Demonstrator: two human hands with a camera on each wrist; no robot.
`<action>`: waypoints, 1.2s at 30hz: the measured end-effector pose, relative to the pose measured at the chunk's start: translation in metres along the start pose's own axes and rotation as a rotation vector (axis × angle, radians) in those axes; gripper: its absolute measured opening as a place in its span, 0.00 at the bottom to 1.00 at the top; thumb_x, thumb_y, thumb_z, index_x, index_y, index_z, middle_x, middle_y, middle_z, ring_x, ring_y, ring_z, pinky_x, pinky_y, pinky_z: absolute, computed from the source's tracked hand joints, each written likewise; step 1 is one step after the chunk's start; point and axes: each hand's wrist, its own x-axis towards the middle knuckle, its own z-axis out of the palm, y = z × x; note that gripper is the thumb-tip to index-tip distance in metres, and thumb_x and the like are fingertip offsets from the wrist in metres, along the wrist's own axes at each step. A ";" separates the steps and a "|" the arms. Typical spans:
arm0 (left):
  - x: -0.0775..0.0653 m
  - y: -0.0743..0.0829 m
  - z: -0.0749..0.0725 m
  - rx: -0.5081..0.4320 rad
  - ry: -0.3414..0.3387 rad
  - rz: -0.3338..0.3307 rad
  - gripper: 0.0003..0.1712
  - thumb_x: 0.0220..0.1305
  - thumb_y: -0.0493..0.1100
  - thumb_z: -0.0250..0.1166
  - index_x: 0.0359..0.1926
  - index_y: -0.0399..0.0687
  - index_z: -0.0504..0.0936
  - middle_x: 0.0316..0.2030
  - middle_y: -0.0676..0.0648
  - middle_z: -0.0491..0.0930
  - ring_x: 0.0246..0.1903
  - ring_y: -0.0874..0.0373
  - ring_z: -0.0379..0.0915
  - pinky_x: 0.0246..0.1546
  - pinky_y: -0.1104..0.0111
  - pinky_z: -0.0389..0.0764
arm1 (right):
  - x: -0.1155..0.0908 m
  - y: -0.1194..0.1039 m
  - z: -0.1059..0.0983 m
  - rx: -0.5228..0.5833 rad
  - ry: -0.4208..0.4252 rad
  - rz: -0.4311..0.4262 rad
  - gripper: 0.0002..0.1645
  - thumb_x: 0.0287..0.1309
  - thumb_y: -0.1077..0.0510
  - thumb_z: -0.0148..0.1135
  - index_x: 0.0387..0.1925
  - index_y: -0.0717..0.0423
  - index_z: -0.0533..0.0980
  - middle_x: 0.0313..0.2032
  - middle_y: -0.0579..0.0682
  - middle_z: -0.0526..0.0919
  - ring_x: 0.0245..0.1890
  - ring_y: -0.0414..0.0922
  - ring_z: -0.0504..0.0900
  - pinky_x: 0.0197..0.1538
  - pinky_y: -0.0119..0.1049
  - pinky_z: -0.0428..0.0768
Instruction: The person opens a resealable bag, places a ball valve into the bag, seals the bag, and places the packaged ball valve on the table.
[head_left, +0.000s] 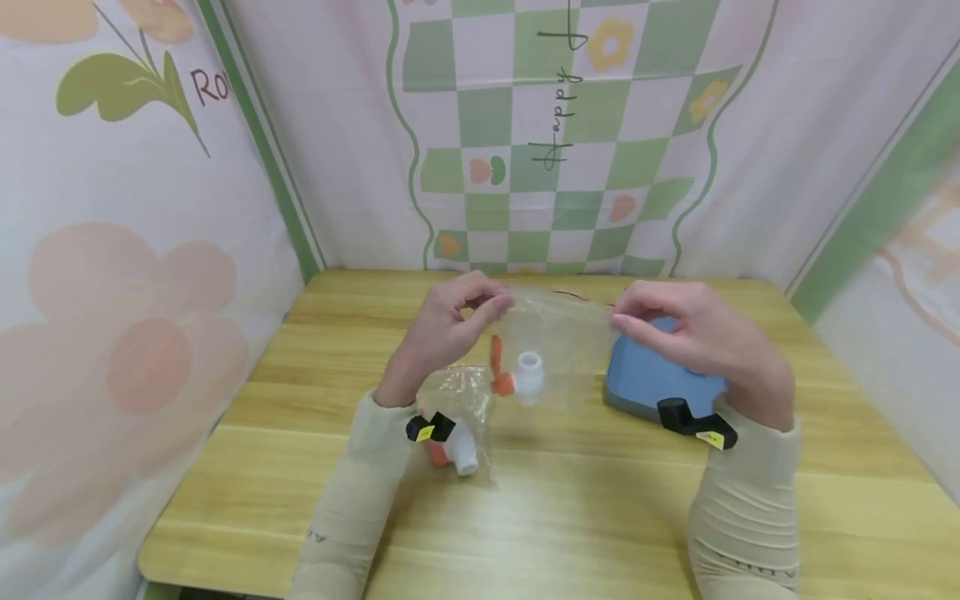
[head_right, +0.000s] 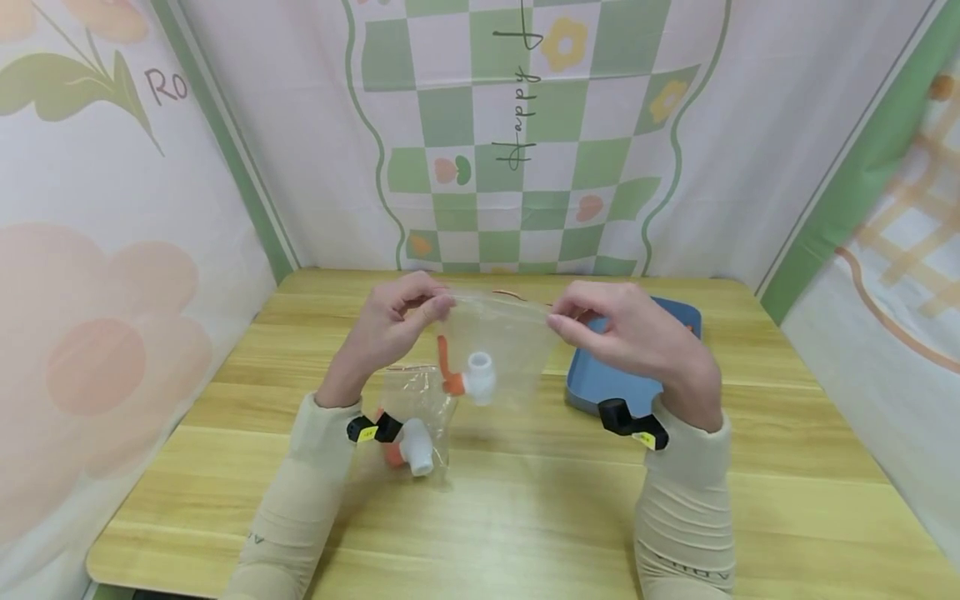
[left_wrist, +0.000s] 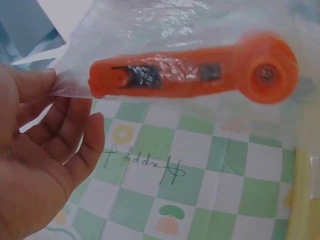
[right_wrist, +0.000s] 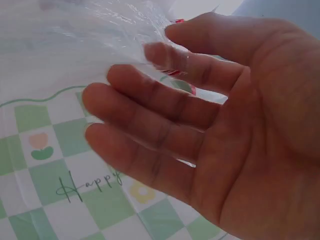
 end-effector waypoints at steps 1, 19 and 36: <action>0.000 0.002 0.000 0.015 -0.001 0.013 0.07 0.65 0.39 0.58 0.38 0.41 0.82 0.30 0.50 0.79 0.29 0.64 0.75 0.33 0.71 0.78 | -0.001 0.000 0.000 -0.002 -0.014 0.008 0.13 0.50 0.67 0.66 0.33 0.46 0.78 0.31 0.35 0.78 0.32 0.30 0.77 0.35 0.20 0.74; -0.002 0.018 0.002 0.178 -0.121 0.109 0.07 0.61 0.41 0.62 0.36 0.44 0.85 0.26 0.53 0.79 0.22 0.66 0.66 0.25 0.76 0.68 | 0.019 -0.033 0.034 -0.115 0.001 -0.053 0.25 0.47 0.58 0.70 0.48 0.57 0.74 0.42 0.46 0.78 0.41 0.40 0.77 0.44 0.32 0.76; -0.002 0.029 0.009 0.182 -0.198 0.199 0.06 0.62 0.41 0.62 0.36 0.46 0.84 0.31 0.54 0.81 0.26 0.71 0.65 0.29 0.81 0.69 | 0.026 -0.037 0.049 -0.118 0.009 -0.140 0.07 0.48 0.66 0.66 0.32 0.55 0.78 0.29 0.41 0.79 0.29 0.32 0.76 0.34 0.25 0.76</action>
